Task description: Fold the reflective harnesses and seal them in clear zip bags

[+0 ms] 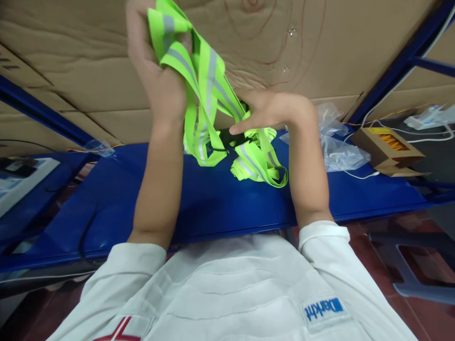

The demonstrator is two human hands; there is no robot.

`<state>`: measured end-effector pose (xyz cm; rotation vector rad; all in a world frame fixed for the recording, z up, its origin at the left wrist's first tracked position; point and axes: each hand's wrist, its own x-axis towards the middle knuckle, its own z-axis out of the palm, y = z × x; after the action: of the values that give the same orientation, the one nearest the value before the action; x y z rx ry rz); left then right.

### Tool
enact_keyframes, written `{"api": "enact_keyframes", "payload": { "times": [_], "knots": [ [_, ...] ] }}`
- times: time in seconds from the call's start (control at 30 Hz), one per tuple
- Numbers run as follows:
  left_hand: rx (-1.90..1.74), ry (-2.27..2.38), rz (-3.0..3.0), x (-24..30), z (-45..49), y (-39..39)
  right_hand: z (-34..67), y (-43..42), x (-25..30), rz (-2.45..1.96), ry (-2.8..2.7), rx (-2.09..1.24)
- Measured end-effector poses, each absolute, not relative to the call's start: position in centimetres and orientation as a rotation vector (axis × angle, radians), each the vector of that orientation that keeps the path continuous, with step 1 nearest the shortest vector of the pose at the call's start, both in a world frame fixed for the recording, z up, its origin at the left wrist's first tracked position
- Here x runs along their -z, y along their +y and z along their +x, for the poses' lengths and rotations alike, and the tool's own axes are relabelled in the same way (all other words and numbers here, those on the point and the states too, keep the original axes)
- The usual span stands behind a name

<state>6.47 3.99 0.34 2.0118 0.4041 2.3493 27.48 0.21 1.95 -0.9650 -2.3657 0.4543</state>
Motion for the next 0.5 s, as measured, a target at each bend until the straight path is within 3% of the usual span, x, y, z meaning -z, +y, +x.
{"api": "enact_keyframes", "payload": {
  "times": [0.1,0.27,0.33,0.5],
  "knots": [
    [-2.512,0.662,1.878,-0.3,6.9,3.2,27.2,0.4,-2.0,-0.925,-2.563,-0.362],
    [-2.341,1.105,1.988,-0.4,5.7,1.9,27.8,-0.1,-2.6,-0.941,-2.522,-0.185],
    [-2.104,1.314,2.086,-0.3,4.5,1.8,28.9,-0.2,-2.8,-1.017,-2.422,-0.094],
    [-1.119,1.708,2.251,0.3,1.6,1.6,31.2,-0.5,-3.4,-1.166,-2.157,0.014]
  ]
}}
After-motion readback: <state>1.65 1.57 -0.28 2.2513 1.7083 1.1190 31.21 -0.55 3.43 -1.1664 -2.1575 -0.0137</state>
